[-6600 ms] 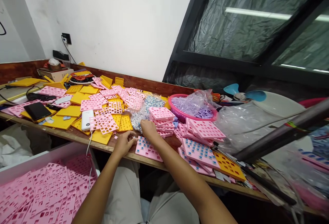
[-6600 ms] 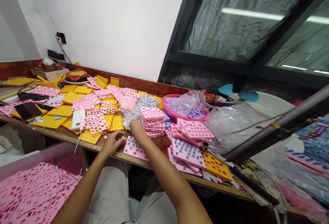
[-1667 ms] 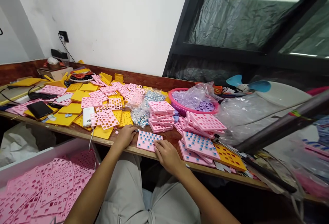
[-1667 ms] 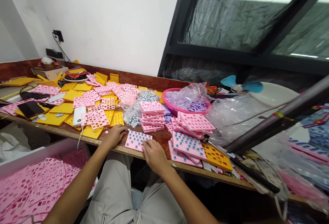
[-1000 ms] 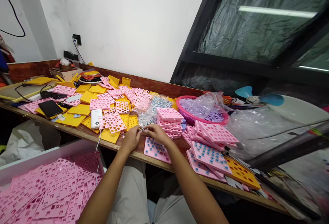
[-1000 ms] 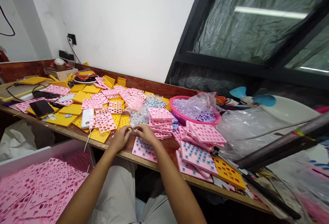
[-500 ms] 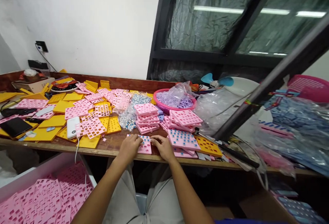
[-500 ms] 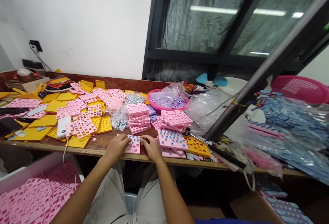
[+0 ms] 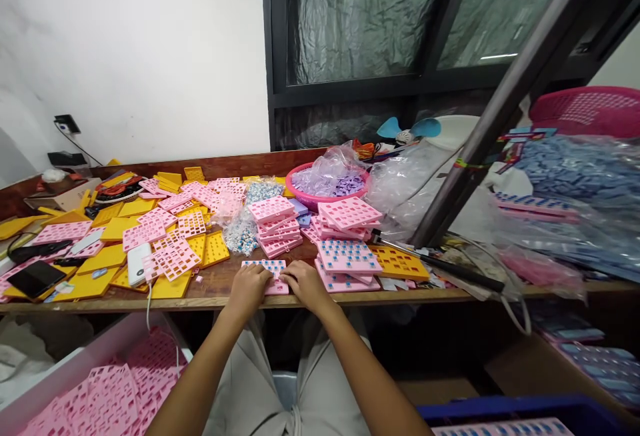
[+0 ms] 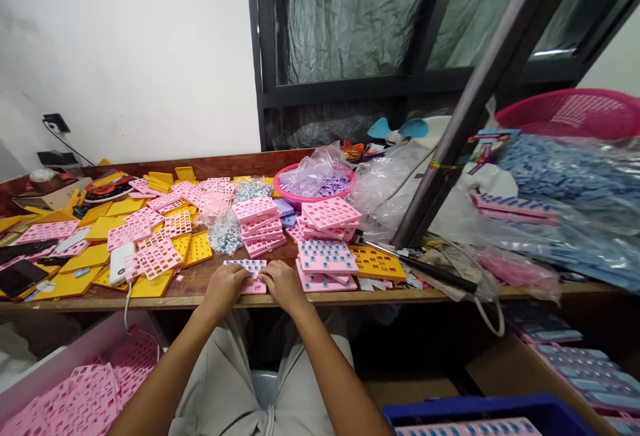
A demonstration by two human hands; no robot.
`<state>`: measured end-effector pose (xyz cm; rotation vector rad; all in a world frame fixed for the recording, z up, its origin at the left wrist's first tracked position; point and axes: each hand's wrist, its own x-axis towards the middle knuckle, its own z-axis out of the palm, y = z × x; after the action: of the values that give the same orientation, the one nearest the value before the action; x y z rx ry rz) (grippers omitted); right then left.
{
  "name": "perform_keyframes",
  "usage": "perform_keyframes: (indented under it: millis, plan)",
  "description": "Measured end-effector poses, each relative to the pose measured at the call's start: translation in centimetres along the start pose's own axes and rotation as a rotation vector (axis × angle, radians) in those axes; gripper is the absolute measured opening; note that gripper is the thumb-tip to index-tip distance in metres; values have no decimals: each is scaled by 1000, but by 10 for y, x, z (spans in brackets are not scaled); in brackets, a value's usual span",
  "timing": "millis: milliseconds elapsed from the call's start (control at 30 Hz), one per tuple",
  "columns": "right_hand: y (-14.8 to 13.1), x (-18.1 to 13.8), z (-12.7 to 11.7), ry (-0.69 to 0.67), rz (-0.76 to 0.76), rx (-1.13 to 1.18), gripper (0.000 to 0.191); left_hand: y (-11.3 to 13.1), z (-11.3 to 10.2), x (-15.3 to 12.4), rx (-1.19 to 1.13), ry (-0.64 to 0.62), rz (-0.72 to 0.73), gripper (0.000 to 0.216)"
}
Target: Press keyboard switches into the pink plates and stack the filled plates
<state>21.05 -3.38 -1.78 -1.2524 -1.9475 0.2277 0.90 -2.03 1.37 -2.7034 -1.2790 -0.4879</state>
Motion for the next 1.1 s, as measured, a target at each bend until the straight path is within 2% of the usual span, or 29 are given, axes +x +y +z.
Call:
perform_keyframes:
  millis: [133, 367, 600, 733, 800, 867, 967, 1033, 1100]
  plan:
    - [0, 1, 0, -2, 13, -28, 12, 3, -7, 5, 62, -64, 21, 16]
    - [-4, 2, -5, -64, -14, -124, 14, 25, -21, 20, 200, -189, -22, 21]
    - [-6, -3, -4, -50, -32, -147, 18, 19, -9, 7, 79, -107, -100, 19]
    - [-8, -7, -4, -20, -16, -124, 20, -13, -9, 10, -191, -49, -120, 17]
    - [-9, -7, -4, -17, -10, -111, 20, -40, -10, 20, -265, 75, -186, 20]
    - [-10, -7, -4, -11, -4, -103, 19, -67, -9, 31, -214, 194, -293, 22]
    - [-10, -8, -5, 2, 15, -96, 16, -100, 1, 41, -172, 132, -347, 19]
    - [-10, -9, -5, 10, 26, -87, 15, -112, 12, 42, -197, 99, -349, 18]
    - [-12, -7, -6, 19, 26, -67, 15, -118, 23, 39, -224, 127, -362, 18]
